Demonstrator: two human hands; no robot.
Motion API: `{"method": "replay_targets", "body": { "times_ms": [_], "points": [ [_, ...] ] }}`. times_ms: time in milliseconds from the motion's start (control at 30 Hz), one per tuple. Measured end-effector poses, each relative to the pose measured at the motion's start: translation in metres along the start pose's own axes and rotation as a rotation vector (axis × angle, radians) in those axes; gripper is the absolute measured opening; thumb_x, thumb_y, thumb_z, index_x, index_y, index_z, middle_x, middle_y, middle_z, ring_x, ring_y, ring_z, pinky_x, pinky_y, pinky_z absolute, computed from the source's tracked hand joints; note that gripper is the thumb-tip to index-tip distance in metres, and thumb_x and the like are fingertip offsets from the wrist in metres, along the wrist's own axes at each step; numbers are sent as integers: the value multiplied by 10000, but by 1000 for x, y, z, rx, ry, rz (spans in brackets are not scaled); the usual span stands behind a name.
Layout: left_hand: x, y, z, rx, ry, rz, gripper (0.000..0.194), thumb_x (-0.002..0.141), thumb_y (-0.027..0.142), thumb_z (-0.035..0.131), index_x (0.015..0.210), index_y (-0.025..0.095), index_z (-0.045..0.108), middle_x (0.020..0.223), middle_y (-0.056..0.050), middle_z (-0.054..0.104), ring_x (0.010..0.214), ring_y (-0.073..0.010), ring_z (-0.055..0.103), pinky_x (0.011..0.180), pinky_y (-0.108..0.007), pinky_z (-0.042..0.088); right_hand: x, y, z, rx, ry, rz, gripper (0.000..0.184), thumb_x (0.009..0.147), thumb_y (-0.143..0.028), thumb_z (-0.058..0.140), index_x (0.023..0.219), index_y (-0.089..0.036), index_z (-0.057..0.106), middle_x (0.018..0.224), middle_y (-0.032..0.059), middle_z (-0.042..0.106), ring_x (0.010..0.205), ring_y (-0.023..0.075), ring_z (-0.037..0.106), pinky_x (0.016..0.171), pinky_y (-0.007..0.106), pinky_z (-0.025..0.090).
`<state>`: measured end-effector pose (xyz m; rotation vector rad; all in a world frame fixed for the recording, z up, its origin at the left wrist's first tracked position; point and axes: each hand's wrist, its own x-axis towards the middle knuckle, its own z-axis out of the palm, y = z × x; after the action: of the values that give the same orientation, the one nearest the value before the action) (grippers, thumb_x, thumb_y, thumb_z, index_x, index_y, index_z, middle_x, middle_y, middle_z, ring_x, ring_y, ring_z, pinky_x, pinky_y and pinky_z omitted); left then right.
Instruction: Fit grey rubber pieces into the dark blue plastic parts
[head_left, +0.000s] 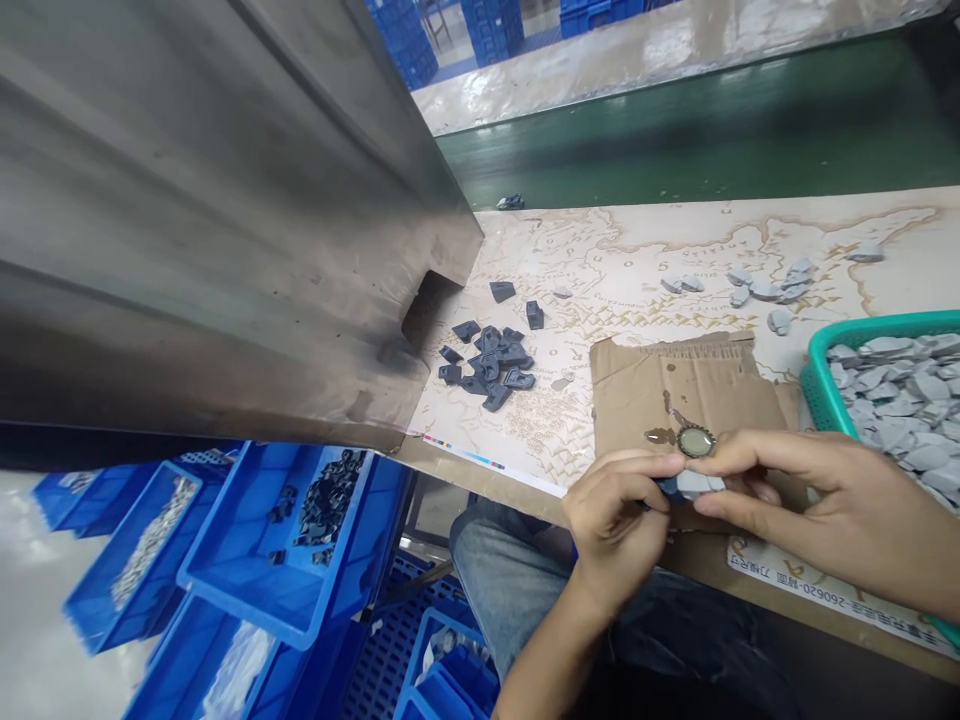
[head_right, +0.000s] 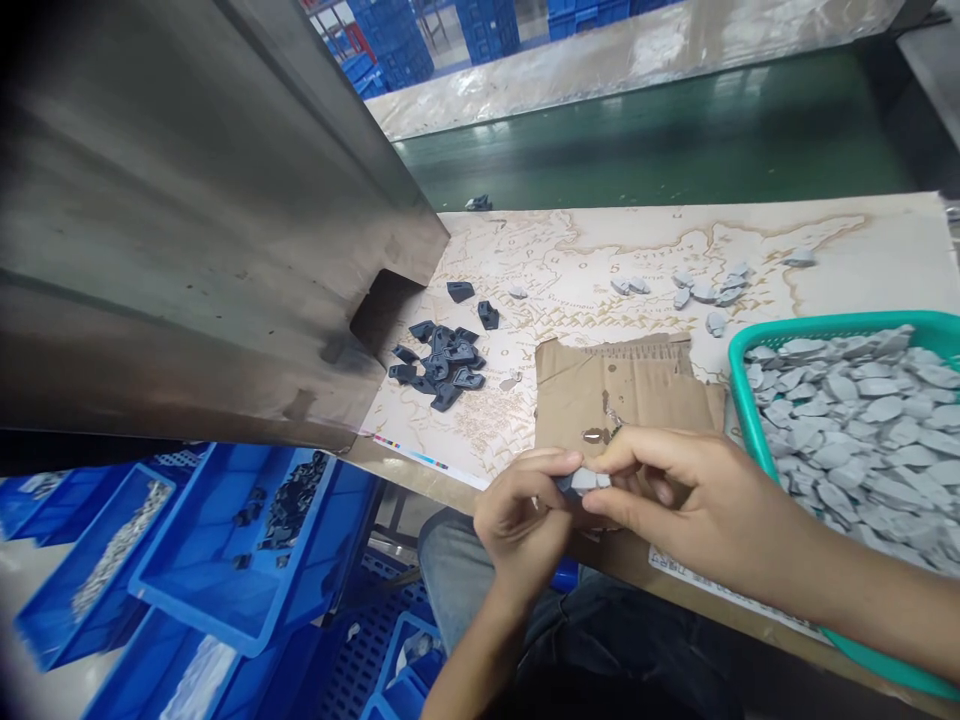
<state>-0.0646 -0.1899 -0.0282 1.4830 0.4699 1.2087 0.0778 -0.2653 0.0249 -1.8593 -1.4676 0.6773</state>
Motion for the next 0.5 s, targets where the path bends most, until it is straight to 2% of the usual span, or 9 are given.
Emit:
{"method": "replay_targets", "body": {
  "times_ms": [133,200,300,400,500],
  "points": [
    [4,-1,10,-271,37,-351,247,681,111,762,632,176,529,829,-23,758,796,-159,733,729,-241,589,5,2,-6,-49,100,-216,326,917,-545,527,821,-270,674,579,-33,581,492,106,499,462,223,401],
    [7,1,10,-381,16,-466,295,656,193,817,668,173,523,834,-12,750,784,-136,727,692,-194,571,8,4,-11,-109,133,-278,255,921,-487,554,863,-272,677,676,-29,637,568,108,551,500,217,432],
    [13,6,5,-440,-5,-556,353,623,278,865,733,174,545,865,0,731,769,-109,718,652,-147,540,11,5,-19,-188,131,-364,176,940,-419,546,1021,-304,653,851,-33,692,667,109,610,532,213,462],
    [15,10,-1,-458,-25,-613,425,593,354,886,786,176,552,886,1,707,734,-118,723,615,-147,535,12,4,-25,-255,135,-427,226,960,-370,516,1173,-335,584,992,-25,702,774,122,650,571,217,496],
    [13,10,-4,-480,-67,-653,474,598,424,876,825,180,538,822,6,681,715,-133,723,567,-146,527,13,-2,-28,-286,114,-512,285,965,-309,510,1248,-341,528,1024,-26,690,780,99,649,608,194,509]
  ]
}}
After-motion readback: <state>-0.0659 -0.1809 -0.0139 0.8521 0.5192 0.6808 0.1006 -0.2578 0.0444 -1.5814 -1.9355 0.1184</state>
